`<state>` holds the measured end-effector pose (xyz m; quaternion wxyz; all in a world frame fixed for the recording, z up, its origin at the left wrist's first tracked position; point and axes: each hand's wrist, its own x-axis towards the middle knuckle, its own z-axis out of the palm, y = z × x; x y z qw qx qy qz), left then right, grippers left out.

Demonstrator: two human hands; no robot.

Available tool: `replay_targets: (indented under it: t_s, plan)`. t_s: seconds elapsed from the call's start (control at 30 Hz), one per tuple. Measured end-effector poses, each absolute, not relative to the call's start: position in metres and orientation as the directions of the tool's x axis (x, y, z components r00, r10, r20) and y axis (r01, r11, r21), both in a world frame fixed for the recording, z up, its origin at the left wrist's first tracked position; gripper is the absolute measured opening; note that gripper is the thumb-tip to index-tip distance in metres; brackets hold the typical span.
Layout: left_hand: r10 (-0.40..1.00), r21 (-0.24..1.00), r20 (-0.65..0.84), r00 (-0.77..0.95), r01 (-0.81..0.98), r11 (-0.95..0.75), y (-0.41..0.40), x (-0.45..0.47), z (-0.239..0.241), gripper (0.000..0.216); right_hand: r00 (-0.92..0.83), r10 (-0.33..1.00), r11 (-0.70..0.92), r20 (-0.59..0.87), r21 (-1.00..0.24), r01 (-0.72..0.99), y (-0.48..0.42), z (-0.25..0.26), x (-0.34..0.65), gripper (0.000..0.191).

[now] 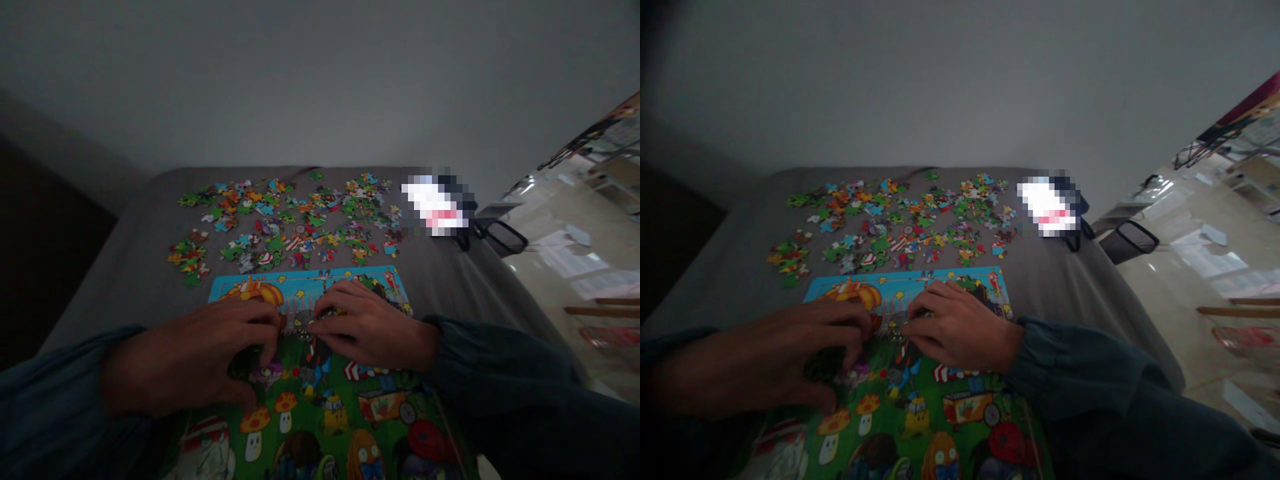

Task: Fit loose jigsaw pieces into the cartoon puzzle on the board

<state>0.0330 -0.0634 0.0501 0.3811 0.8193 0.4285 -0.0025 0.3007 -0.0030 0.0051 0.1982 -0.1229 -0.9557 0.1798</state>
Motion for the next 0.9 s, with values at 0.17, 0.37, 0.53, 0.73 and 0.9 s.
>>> replay_targets:
  t_s: [0.17,0.37,0.53,0.73,0.9]
  plan:
    - [0.688,0.608,-0.367,0.626,0.721,-0.331,-0.063,0.0334,0.0492,0.029,-0.898,0.308,0.903,0.313,-0.392,0.173,-0.0034,0.0044,0.2999,0.021]
    - [0.695,0.612,-0.341,0.633,0.711,-0.346,-0.0636,0.0323,0.0498,0.028,-0.902,0.303,0.908,0.308,-0.381,0.174,-0.0034,0.0046,0.2994,0.021]
    - [0.702,0.63,-0.303,0.645,0.688,-0.36,-0.0626,0.0331,0.0499,0.028,-0.903,0.308,0.903,0.298,-0.39,0.18,-0.0038,0.0051,0.299,0.02]
    - [0.707,0.609,-0.308,0.637,0.703,-0.368,-0.0623,0.0329,0.049,0.029,-0.908,0.3,0.905,0.293,-0.388,0.174,-0.0037,0.0052,0.298,0.022]
    - [0.699,0.621,-0.259,0.667,0.669,-0.408,-0.0626,0.0321,0.048,0.027,-0.911,0.307,0.902,0.275,-0.391,0.186,-0.0036,0.005,0.2974,0.02]
